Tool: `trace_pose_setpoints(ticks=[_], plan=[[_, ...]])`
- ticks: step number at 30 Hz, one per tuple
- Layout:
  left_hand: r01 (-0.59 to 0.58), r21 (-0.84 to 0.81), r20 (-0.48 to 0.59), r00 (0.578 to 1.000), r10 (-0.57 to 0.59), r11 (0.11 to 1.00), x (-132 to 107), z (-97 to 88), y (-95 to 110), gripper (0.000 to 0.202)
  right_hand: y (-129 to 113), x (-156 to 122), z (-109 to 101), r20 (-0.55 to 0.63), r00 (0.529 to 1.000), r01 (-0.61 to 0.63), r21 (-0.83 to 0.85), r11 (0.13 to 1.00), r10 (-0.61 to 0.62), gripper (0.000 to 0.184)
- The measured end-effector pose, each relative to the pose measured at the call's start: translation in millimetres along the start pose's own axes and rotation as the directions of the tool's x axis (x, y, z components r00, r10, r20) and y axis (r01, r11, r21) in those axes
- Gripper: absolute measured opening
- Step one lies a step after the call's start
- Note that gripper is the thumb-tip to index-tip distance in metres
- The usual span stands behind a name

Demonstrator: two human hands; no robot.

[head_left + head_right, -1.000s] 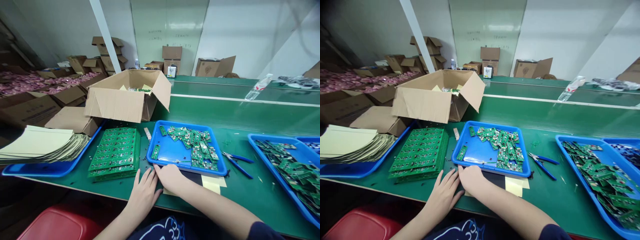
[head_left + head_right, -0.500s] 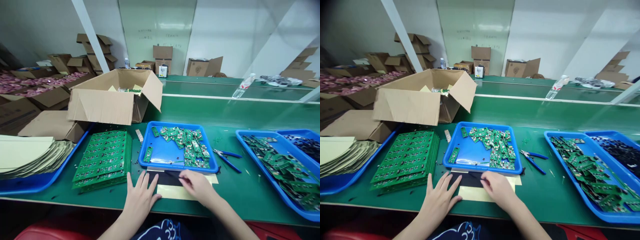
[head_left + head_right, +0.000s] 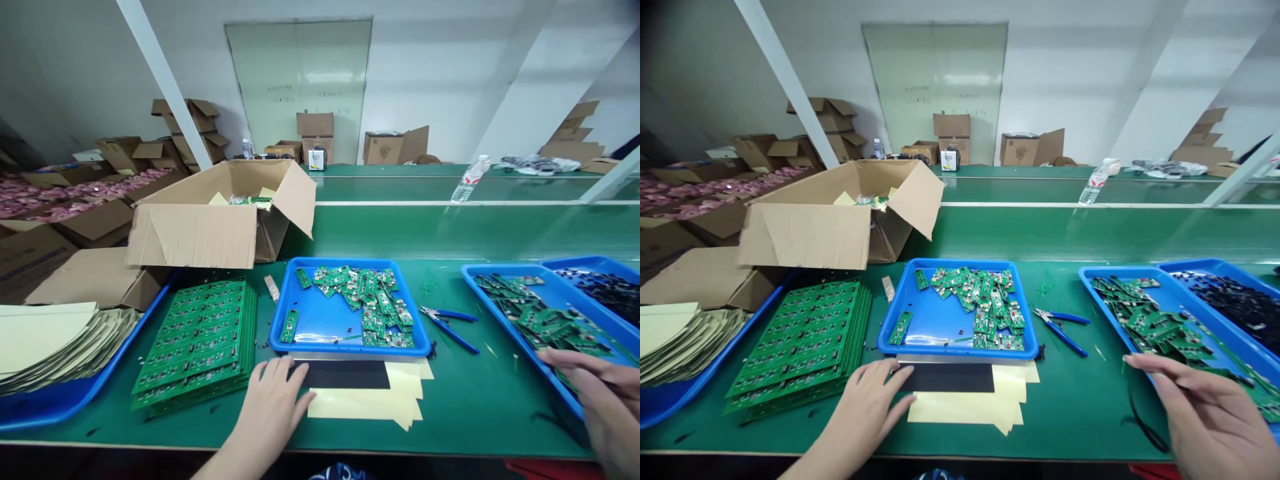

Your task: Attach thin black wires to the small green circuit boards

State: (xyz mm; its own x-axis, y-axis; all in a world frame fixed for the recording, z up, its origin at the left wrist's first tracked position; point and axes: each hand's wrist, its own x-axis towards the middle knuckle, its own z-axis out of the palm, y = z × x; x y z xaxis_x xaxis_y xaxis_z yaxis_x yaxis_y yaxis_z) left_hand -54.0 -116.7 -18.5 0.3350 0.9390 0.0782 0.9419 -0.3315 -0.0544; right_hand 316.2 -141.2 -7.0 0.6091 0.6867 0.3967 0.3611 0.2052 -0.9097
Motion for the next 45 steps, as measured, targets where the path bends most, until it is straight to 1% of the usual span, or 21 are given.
trace_pose_setpoints(ticks=[2,4,5,7,9,12,14,15,17,20,24,26,27,28,30,33,36,38,40,43,45], plan=[[0.067,0.043,0.041,0.997,-0.069,0.997,18.5,-13.1,-6.6,0.027,-6.1,4.4,14.6,0.062,0.997,0.049,0.017,0.999,-0.050,0.017],[0.213,0.130,0.061,0.973,-0.222,0.968,40.8,-21.8,-12.8,0.029,-13.5,6.9,33.4,0.209,0.969,0.127,0.050,0.991,-0.135,0.017],[0.281,0.146,0.081,0.952,-0.294,0.949,51.6,-23.5,-15.3,0.029,-18.1,7.8,43.6,0.294,0.936,0.182,0.072,0.981,-0.195,0.015],[0.301,0.134,0.085,0.946,-0.314,0.944,69.9,-21.9,-18.7,0.027,-29.5,9.2,63.6,0.436,0.848,0.281,0.111,0.953,-0.301,0.011],[0.321,0.114,0.083,0.940,-0.331,0.940,82.2,-16.5,-20.1,0.026,-43.5,11.4,81.6,0.519,0.753,0.390,0.142,0.910,-0.404,0.014],[0.355,0.071,0.074,0.930,-0.359,0.932,91.3,-9.5,-19.4,0.025,-66.7,17.4,104.1,0.570,0.624,0.513,0.218,0.830,-0.535,0.018],[0.361,0.024,0.072,0.929,-0.362,0.932,93.9,-8.0,-17.5,0.024,-81.2,22.5,117.2,0.577,0.564,0.545,0.278,0.791,-0.591,0.020],[0.352,-0.007,0.072,0.934,-0.351,0.936,95.0,-8.3,-16.1,0.021,-87.7,24.9,123.3,0.572,0.545,0.550,0.307,0.777,-0.612,0.021],[0.314,-0.078,0.071,0.948,-0.309,0.946,97.8,-10.9,-12.5,0.014,-98.8,28.8,135.0,0.556,0.529,0.547,0.354,0.759,-0.641,0.022],[0.255,-0.194,0.049,0.967,-0.250,0.947,105.8,-22.1,-6.7,0.010,-110.2,31.3,150.3,0.536,0.543,0.538,0.369,0.758,-0.647,0.025],[0.174,-0.383,-0.016,0.981,-0.195,0.907,120.8,-58.2,-0.5,0.013,-113.4,30.1,164.7,0.508,0.593,0.504,0.371,0.780,-0.625,0.029],[0.093,-0.503,-0.058,0.988,-0.140,0.859,125.2,-81.2,3.1,0.022,-111.0,28.9,168.6,0.514,0.598,0.468,0.399,0.789,-0.615,0.039],[0.033,-0.677,-0.106,0.984,-0.142,0.736,126.1,-91.6,5.4,0.025,-109.4,28.5,169.8,0.521,0.593,0.458,0.410,0.789,-0.615,0.044],[-0.014,-0.793,-0.133,0.980,-0.151,0.609,126.3,-100.4,8.0,0.027,-108.0,28.2,170.4,0.525,0.585,0.459,0.413,0.786,-0.618,0.048],[-0.057,-0.899,-0.134,0.980,-0.150,0.435,125.8,-111.5,13.7,0.028,-105.8,28.2,170.6,0.523,0.567,0.492,0.404,0.771,-0.636,0.049],[-0.104,-0.947,-0.152,0.978,-0.139,0.303,126.0,-114.3,20.7,0.026,-104.3,29.3,170.2,0.497,0.534,0.577,0.377,0.724,-0.685,0.048],[-0.094,-0.975,-0.110,0.991,-0.071,0.202,128.6,-111.0,23.0,0.028,-102.8,31.3,170.5,0.487,0.505,0.623,0.365,0.692,-0.713,0.047],[-0.078,-0.976,-0.085,0.996,-0.025,0.204,130.7,-109.8,21.8,0.028,-101.5,32.6,170.7,0.513,0.485,0.632,0.354,0.689,-0.708,0.048],[-0.089,-0.959,-0.093,0.996,-0.004,0.269,132.4,-109.8,19.4,0.025,-100.6,33.6,170.9,0.543,0.464,0.646,0.333,0.687,-0.700,0.048],[-0.097,-0.927,-0.113,0.993,-0.022,0.363,133.5,-110.4,16.4,0.025,-100.8,33.8,171.2,0.549,0.452,0.689,0.286,0.666,-0.703,0.048],[-0.099,-0.917,-0.126,0.991,-0.046,0.386,133.5,-110.6,15.8,0.026,-102.0,33.4,171.6,0.543,0.449,0.721,0.250,0.647,-0.710,0.048]])
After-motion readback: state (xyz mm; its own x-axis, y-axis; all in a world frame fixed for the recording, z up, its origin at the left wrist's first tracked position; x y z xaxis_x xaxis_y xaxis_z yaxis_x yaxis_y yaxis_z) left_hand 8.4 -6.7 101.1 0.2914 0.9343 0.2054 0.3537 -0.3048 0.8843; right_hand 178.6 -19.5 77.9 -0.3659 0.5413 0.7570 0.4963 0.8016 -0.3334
